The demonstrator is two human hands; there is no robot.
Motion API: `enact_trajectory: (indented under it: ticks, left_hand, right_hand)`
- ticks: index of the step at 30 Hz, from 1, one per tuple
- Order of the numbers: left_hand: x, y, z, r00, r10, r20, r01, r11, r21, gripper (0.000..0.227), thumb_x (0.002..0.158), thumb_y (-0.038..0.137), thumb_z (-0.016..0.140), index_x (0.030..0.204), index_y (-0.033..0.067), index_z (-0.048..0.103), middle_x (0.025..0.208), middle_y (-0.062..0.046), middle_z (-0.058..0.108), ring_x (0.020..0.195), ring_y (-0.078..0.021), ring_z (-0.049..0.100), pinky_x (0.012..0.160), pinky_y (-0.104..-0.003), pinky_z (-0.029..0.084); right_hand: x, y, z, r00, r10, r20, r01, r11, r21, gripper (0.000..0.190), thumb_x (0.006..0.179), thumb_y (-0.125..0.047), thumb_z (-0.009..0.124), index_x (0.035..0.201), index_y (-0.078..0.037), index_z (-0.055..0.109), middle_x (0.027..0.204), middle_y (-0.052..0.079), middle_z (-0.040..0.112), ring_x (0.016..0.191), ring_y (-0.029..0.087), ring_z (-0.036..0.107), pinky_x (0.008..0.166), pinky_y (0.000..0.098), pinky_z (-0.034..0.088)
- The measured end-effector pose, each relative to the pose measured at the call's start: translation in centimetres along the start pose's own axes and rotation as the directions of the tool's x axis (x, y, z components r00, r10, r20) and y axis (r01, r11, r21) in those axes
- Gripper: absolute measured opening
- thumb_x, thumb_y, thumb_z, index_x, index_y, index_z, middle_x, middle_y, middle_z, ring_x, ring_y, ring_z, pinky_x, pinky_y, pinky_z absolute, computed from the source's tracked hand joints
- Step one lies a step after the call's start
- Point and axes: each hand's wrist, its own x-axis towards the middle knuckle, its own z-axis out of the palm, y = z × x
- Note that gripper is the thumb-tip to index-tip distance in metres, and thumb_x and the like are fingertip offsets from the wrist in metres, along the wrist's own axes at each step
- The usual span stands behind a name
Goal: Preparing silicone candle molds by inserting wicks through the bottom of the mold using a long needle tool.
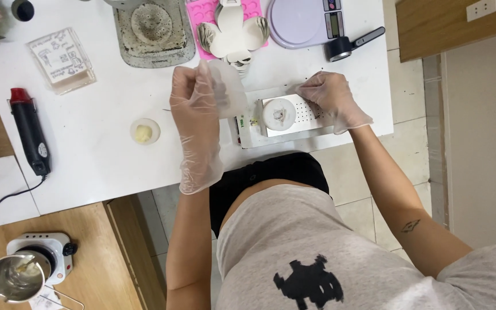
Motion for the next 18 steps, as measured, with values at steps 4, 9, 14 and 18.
enact_trajectory:
  ticks: [4,9,14,18]
  left_hand:
    - [0.1,-0.3,0.8,1.000,0.027,0.014,-0.026,0.998,-0.066,0.024,0.107,0.029,0.058,0.094,0.0082,0.055,0.084,0.003,0.061,0.075,-0.0054,0.061,0.065,-0.024,0.056]
    - [-0.4,-0.4,2.6,0.989,0.147,0.027,-0.142,0.981,-0.136,0.026,0.111,0.027,0.057,0.095,0.0073,0.053,0.083,0.003,0.057,0.077,-0.0039,0.053,0.075,-0.024,0.057]
    - [-1.3,1.1,4.3,0.958,0.287,-0.022,-0.287,0.954,-0.089,0.025,0.114,0.025,0.057,0.098,0.0075,0.051,0.084,0.005,0.052,0.082,-0.0035,0.046,0.076,-0.020,0.046]
    - [-2.6,4.7,4.9,0.944,0.315,-0.094,-0.319,0.948,-0.022,0.020,0.113,0.022,0.057,0.100,0.0073,0.053,0.087,0.005,0.052,0.081,-0.0027,0.045,0.076,-0.019,0.045]
  right_hand:
    - [-2.0,-3.1,-1.6,0.998,-0.042,-0.041,0.043,0.998,0.039,0.025,0.089,-0.021,0.081,0.105,-0.002,0.077,0.101,0.010,0.077,0.089,0.016,0.074,0.082,0.0274,0.061]
    - [-10.7,-14.1,-4.1,0.942,-0.203,-0.269,0.310,0.834,0.457,0.017,0.095,-0.009,0.078,0.110,-0.002,0.076,0.104,0.012,0.078,0.090,0.015,0.077,0.084,0.0285,0.067]
    - [-13.7,-19.1,-1.5,0.843,-0.428,-0.326,0.530,0.762,0.373,0.017,0.094,-0.004,0.080,0.109,0.000,0.075,0.104,0.010,0.078,0.091,0.014,0.077,0.082,0.0276,0.065]
    - [-13.4,-20.5,-0.1,0.667,-0.620,-0.412,0.708,0.700,0.092,0.019,0.098,-0.003,0.084,0.116,-0.002,0.078,0.097,0.006,0.076,0.084,0.011,0.069,0.073,0.0236,0.057]
